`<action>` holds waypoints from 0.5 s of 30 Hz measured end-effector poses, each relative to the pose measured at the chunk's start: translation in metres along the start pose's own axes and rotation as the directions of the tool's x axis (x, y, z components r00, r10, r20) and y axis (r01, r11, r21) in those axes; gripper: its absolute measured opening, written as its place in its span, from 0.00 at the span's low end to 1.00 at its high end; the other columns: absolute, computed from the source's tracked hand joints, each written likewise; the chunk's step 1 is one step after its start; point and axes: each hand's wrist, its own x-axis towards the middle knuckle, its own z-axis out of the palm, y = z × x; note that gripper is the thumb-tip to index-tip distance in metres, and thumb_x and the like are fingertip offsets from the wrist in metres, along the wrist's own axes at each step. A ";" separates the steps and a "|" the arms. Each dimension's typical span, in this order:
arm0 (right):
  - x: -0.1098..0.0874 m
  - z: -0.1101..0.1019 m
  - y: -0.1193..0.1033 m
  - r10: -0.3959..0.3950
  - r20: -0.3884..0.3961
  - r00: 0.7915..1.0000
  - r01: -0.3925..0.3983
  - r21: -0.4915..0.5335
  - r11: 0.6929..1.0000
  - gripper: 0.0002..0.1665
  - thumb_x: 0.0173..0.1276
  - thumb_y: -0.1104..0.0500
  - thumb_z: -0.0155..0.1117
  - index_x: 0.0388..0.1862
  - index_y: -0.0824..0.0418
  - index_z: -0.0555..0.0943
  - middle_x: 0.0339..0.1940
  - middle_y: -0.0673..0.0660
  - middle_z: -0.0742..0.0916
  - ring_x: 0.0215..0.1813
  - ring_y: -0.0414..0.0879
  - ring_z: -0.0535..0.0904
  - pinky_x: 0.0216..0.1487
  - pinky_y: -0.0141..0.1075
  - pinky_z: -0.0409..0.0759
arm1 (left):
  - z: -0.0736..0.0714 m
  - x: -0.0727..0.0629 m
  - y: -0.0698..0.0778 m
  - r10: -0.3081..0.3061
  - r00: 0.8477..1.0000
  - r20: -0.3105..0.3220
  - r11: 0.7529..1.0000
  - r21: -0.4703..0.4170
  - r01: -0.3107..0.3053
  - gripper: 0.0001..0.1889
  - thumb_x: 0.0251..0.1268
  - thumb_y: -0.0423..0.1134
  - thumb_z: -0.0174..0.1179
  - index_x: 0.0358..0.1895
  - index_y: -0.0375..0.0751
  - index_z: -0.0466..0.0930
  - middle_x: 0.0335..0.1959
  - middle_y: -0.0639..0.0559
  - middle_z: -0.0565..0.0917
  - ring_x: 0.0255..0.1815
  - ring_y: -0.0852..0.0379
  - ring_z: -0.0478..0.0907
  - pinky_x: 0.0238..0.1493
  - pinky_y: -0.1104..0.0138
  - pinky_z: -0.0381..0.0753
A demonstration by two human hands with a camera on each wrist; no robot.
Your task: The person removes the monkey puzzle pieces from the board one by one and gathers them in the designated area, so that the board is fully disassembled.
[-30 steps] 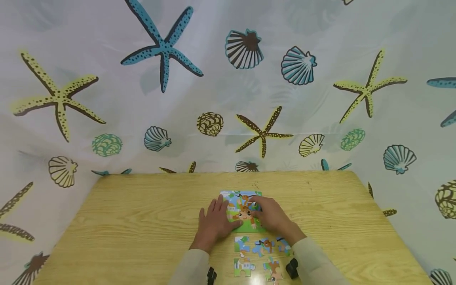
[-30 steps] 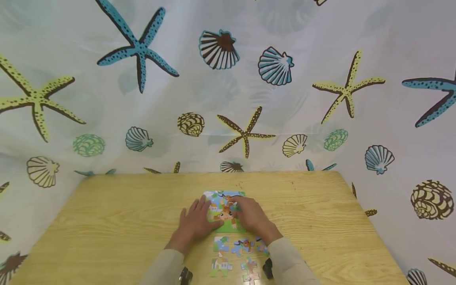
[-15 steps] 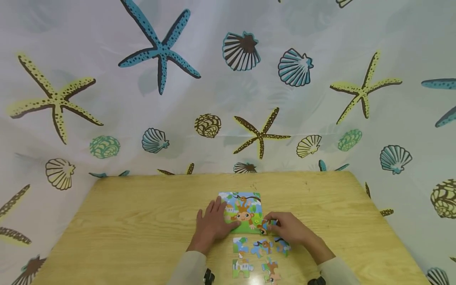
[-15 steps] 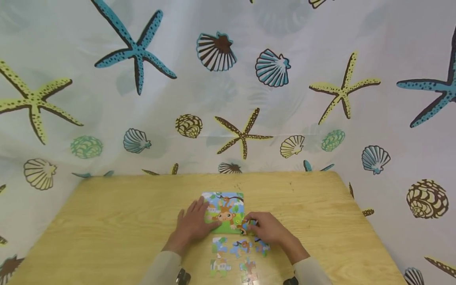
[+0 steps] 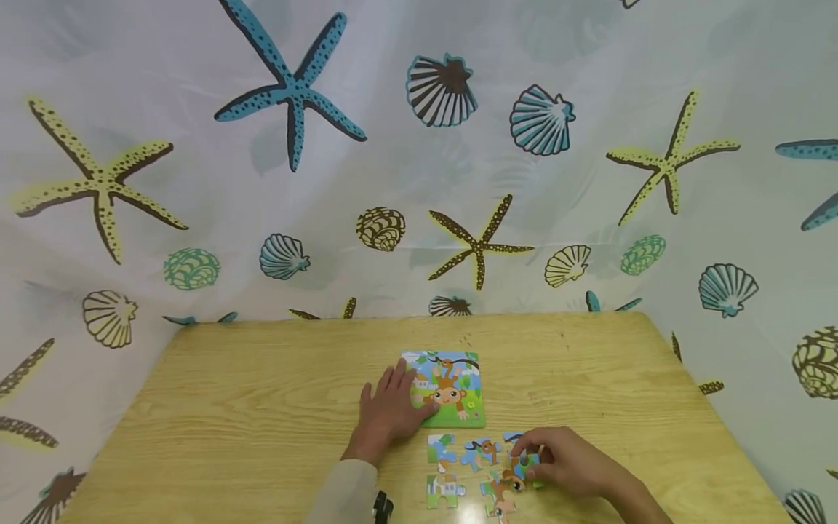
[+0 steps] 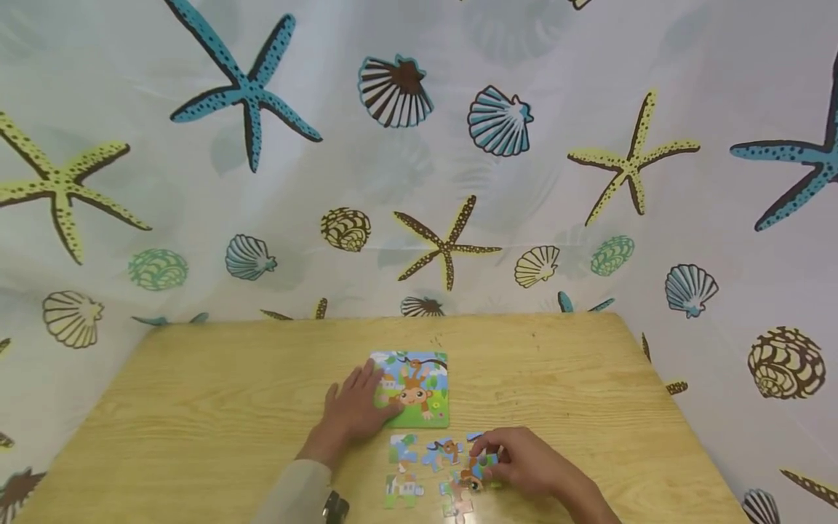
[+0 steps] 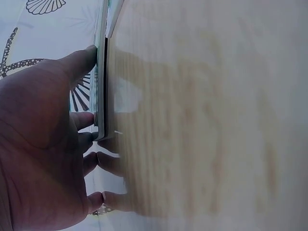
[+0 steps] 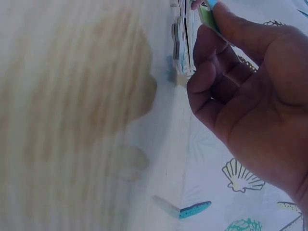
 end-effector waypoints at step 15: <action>-0.016 0.007 0.008 -0.039 -0.113 0.993 0.010 -0.250 0.968 0.22 0.53 0.47 0.75 0.47 0.52 0.84 0.38 0.45 0.79 0.35 0.33 0.69 0.37 0.25 0.75 | 0.001 0.003 -0.001 0.028 0.999 -0.017 1.000 -0.005 -0.028 0.40 0.66 0.64 0.53 0.75 0.46 0.58 0.80 0.46 0.50 0.79 0.41 0.50 0.72 0.35 0.46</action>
